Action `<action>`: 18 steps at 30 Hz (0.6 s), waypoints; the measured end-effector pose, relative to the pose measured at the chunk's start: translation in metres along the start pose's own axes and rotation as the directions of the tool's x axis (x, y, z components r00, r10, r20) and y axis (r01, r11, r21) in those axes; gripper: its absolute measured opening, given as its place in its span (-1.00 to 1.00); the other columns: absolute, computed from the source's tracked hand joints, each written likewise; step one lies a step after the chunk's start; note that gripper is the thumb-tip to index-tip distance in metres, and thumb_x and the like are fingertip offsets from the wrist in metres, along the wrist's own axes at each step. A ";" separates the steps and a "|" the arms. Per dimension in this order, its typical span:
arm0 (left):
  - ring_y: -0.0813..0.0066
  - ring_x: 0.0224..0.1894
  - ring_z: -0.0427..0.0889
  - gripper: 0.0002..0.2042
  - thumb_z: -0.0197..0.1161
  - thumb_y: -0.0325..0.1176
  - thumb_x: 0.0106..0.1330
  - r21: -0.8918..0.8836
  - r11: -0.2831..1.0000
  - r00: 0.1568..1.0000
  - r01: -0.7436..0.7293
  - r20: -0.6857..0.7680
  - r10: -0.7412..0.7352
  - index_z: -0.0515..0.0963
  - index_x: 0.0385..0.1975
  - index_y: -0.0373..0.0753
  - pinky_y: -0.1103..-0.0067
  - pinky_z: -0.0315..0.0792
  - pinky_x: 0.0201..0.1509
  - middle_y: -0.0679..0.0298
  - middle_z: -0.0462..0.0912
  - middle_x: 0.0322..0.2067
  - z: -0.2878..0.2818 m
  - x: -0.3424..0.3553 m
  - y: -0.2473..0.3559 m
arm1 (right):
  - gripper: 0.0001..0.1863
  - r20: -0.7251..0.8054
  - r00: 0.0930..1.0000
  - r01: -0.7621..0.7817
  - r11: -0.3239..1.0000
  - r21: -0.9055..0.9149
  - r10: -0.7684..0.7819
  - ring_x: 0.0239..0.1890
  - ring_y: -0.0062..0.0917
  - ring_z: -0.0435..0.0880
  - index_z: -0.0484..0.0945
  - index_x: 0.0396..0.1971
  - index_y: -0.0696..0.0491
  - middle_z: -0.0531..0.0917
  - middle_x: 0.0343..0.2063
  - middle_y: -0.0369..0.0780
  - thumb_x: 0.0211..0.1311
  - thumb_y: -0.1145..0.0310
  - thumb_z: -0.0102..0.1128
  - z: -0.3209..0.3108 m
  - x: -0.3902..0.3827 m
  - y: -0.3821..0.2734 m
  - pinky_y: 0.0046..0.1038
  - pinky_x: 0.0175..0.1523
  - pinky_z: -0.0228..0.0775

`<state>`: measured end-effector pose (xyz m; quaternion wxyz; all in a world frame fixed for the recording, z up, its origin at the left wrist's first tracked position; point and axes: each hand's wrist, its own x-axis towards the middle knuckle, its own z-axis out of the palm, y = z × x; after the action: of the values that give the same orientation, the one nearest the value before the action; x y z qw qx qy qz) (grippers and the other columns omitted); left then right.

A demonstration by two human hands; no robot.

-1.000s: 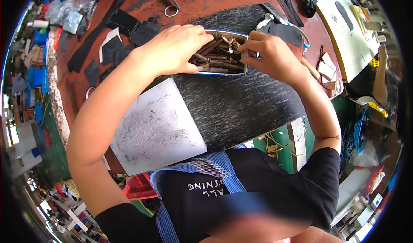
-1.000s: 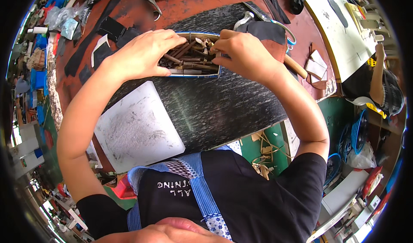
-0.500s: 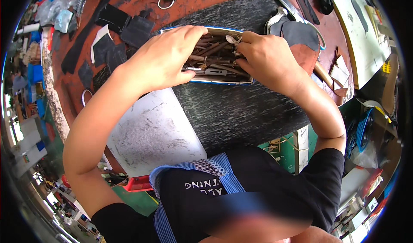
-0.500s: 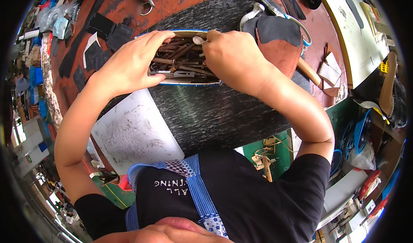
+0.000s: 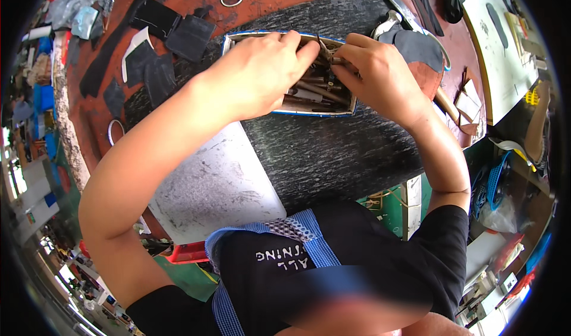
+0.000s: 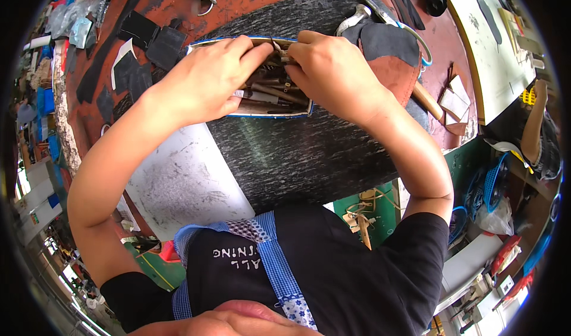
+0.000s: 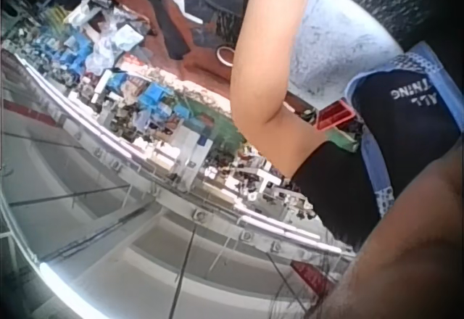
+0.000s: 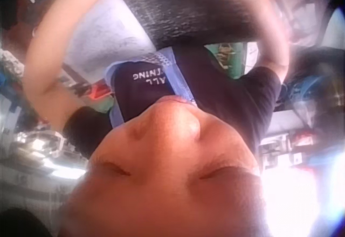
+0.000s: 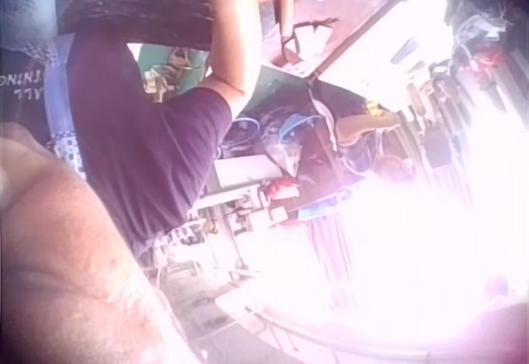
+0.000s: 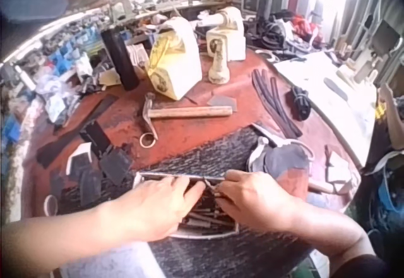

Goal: The person places a cutting board on a workbench, selects a metal punch tool from a container, and punches holes into leather strips using the punch tool and a hammer.

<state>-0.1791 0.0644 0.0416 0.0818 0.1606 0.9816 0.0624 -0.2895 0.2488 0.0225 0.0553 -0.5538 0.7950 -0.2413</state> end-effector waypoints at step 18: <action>0.15 -0.25 0.59 -0.35 0.23 -0.60 -0.04 -0.315 0.930 0.981 -0.192 -0.067 0.180 0.35 0.17 -0.06 0.34 0.51 -0.20 0.16 0.54 -0.27 -0.010 0.014 -0.040 | -0.87 -0.055 0.996 -0.051 0.931 0.362 0.076 -0.59 -0.32 0.48 0.52 -0.52 0.23 0.43 -0.63 -0.15 0.10 0.47 0.22 -0.005 -0.002 0.011 -0.37 -0.45 0.29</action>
<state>-0.2067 0.0301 0.0433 0.0825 0.2362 0.9402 0.2311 -0.3001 0.2553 0.0214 0.1364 -0.4997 0.7563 -0.3997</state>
